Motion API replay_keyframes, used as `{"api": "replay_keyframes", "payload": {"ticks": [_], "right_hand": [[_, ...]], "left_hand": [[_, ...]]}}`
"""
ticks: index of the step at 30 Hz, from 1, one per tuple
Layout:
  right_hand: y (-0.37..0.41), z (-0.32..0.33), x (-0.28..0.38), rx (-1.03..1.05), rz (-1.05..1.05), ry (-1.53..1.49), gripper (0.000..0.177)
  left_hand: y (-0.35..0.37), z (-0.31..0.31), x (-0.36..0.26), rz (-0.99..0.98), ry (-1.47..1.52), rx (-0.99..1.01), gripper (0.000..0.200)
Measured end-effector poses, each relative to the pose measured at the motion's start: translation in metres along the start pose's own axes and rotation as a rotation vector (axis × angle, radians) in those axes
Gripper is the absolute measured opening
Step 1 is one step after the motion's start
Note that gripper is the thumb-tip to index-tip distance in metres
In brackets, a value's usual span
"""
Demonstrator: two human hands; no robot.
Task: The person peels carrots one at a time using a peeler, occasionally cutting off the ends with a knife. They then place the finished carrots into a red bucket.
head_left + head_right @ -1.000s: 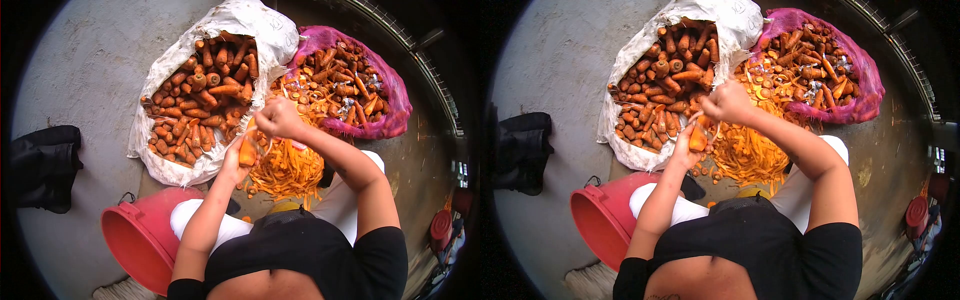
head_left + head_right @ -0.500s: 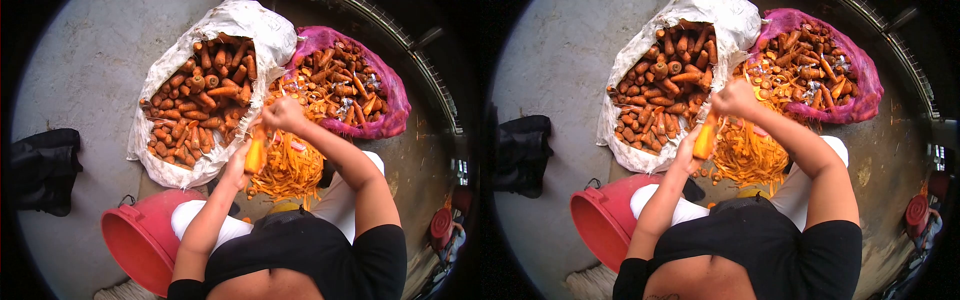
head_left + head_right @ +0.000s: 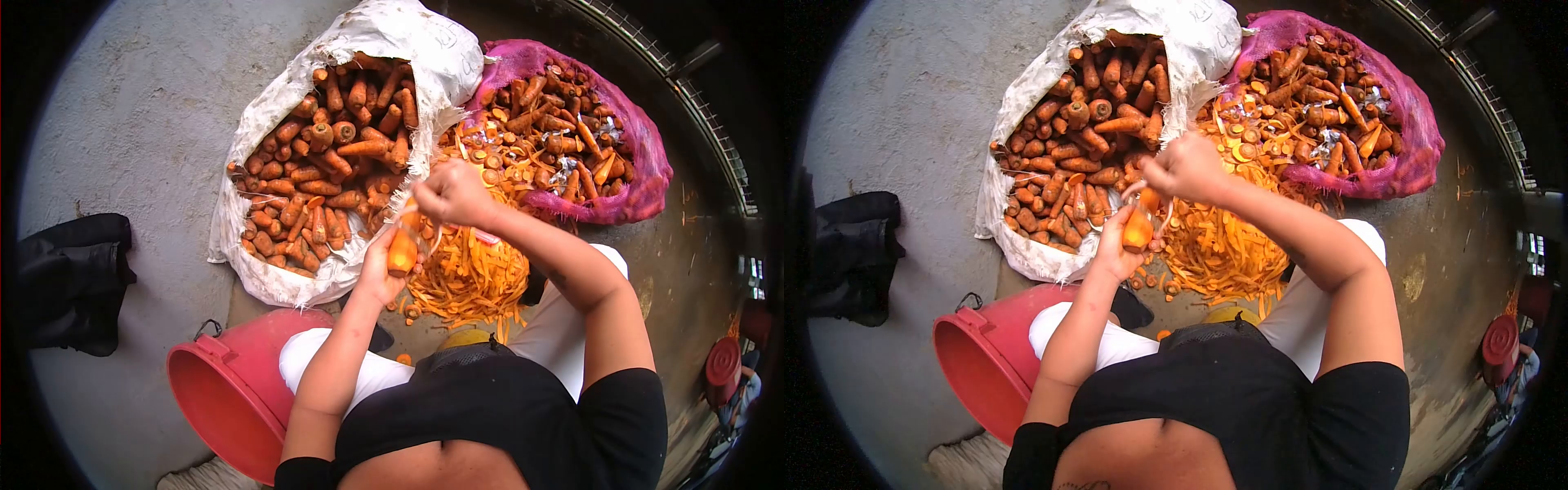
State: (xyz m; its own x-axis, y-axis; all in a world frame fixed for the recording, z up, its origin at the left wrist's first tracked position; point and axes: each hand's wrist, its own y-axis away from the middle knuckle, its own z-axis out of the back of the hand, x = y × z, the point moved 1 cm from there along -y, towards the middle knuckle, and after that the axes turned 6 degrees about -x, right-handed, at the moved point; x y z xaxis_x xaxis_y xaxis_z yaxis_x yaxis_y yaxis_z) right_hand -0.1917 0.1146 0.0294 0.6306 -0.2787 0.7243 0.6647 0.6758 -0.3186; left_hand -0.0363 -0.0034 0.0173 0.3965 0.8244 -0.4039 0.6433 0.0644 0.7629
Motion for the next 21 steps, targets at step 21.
{"api": "replay_keyframes", "payload": {"ticks": [21], "right_hand": [[-0.009, 0.037, -0.085, -0.101, -0.353, 0.530, 0.046]], "left_hand": [[0.021, -0.002, -0.002, -0.004, -0.115, 0.288, 0.048]]}}
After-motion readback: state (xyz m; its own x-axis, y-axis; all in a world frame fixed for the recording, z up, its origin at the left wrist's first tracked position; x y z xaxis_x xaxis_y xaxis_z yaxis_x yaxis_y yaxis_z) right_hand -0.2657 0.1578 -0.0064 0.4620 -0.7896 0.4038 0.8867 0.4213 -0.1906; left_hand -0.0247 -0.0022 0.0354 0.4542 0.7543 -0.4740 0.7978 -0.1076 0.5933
